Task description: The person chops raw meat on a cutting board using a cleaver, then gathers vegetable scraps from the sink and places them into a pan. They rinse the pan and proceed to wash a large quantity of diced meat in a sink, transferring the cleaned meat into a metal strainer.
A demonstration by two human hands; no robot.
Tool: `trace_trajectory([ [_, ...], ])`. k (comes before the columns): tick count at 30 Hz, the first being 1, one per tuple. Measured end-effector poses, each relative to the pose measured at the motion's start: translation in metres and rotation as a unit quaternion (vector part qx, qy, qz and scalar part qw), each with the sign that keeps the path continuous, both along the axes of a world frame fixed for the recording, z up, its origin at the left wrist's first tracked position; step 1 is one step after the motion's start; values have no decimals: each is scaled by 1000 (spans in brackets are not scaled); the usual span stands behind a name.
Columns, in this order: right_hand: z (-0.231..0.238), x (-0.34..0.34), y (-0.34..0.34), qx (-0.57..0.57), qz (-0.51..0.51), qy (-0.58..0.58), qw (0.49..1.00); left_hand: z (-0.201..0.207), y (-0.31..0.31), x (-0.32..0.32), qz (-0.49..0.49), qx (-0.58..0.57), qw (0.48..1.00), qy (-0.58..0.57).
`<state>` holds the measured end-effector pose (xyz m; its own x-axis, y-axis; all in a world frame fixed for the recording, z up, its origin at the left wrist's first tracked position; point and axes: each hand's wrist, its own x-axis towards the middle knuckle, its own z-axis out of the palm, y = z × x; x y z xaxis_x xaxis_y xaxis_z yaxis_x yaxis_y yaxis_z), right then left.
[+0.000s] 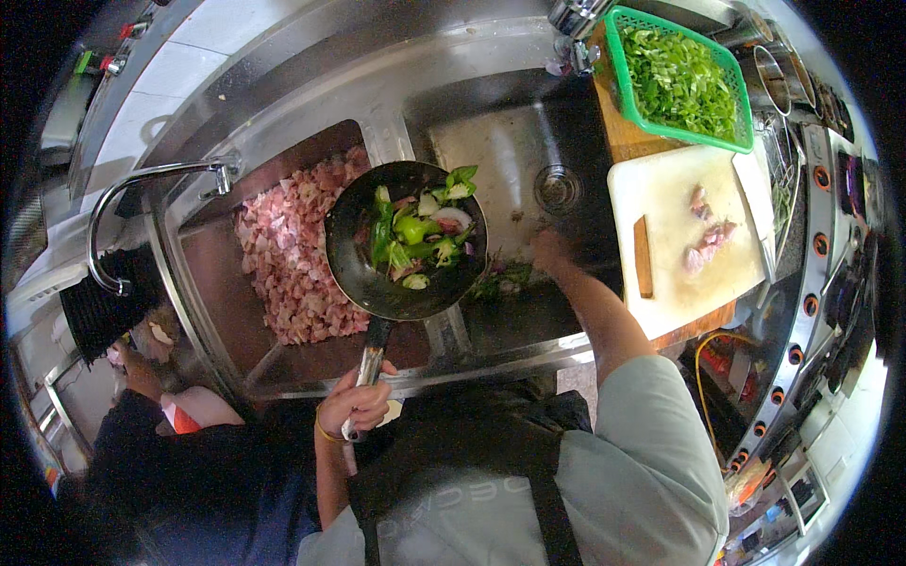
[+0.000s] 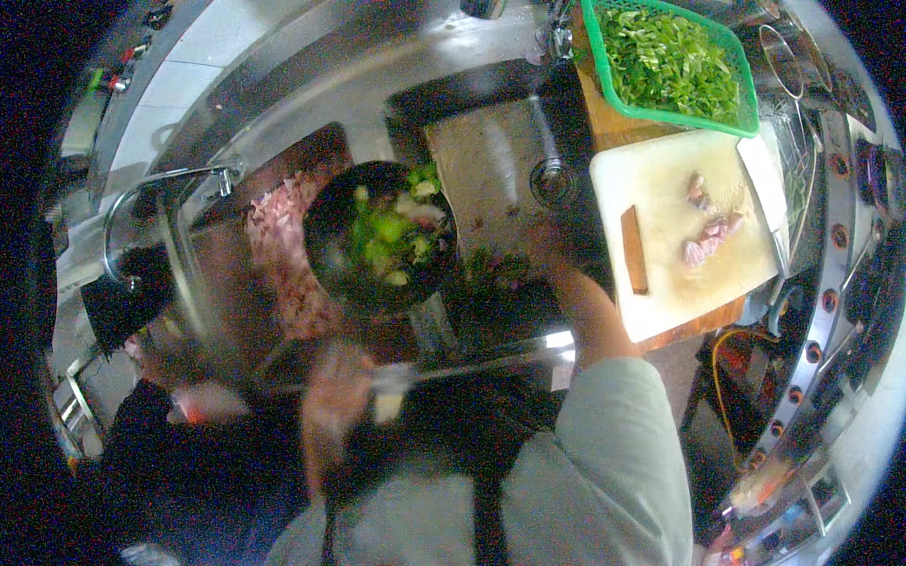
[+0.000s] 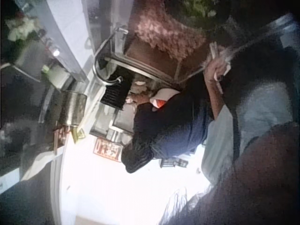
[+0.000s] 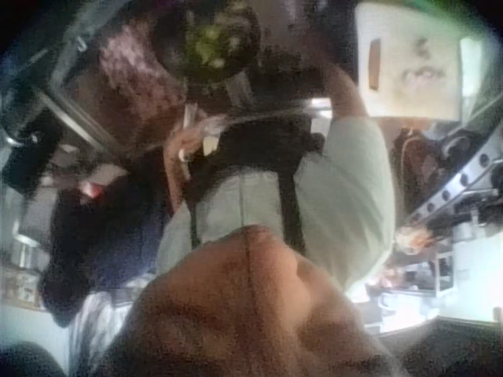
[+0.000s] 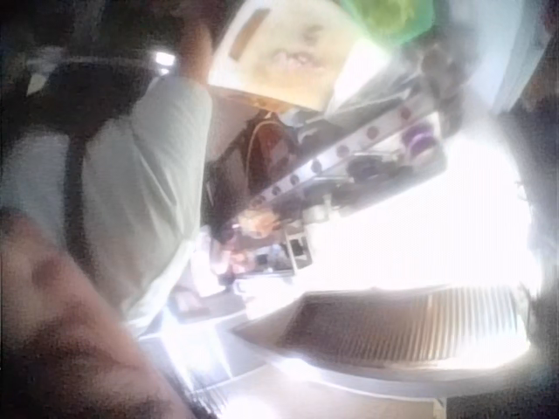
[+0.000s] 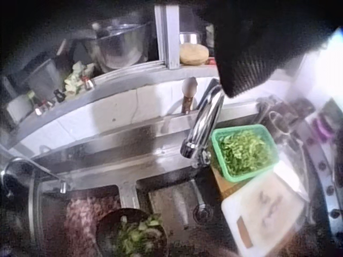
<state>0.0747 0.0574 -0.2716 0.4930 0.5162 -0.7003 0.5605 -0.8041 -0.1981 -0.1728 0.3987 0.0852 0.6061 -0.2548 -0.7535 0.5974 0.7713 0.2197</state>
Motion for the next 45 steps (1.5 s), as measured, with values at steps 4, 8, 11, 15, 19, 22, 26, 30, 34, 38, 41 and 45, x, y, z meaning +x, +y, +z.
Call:
trace_trajectory([
  [4, -13, -66, 54, 63, -43, 74, 994, 0, 3, 2, -89, 45, 995, -18],
  [8, -42, -107, 89, 154, -139, 108, 972, -1, 6, 4, -94, 35, 995, -16],
  [11, -73, -108, 78, 255, -127, 280, 917, 0, 5, 5, -92, 33, 995, -2],
  [15, -118, -103, 55, 312, -73, 472, 821, 2, 1, 4, -82, 35, 996, -7],
  [19, -142, -98, 51, 256, 43, 529, 808, 4, -4, 2, -74, 66, 995, 5],
  [22, -117, -88, 48, 189, 21, 582, 790, 8, -7, 4, -73, 87, 994, -8],
  [26, -5, -56, 33, 74, -286, 579, 760, 16, -11, 14, -335, 326, 876, -116],
  [30, 161, 9, 7, 262, -381, 665, 587, 27, -18, 19, -104, 93, 987, -80],
  [34, 299, 53, 32, 414, -336, 565, 630, 29, -26, 23, -47, -3, 998, -47],
  [38, 372, 53, 103, 514, -222, 198, 804, 30, -34, 31, -65, 1, 997, -52],
  [41, 385, 24, 161, 489, -32, -176, 854, 37, -38, 36, -79, 34, 995, -56],
  [45, 346, 51, 144, 561, -114, -292, 766, 43, -34, 26, -75, 99, 991, 40],
])
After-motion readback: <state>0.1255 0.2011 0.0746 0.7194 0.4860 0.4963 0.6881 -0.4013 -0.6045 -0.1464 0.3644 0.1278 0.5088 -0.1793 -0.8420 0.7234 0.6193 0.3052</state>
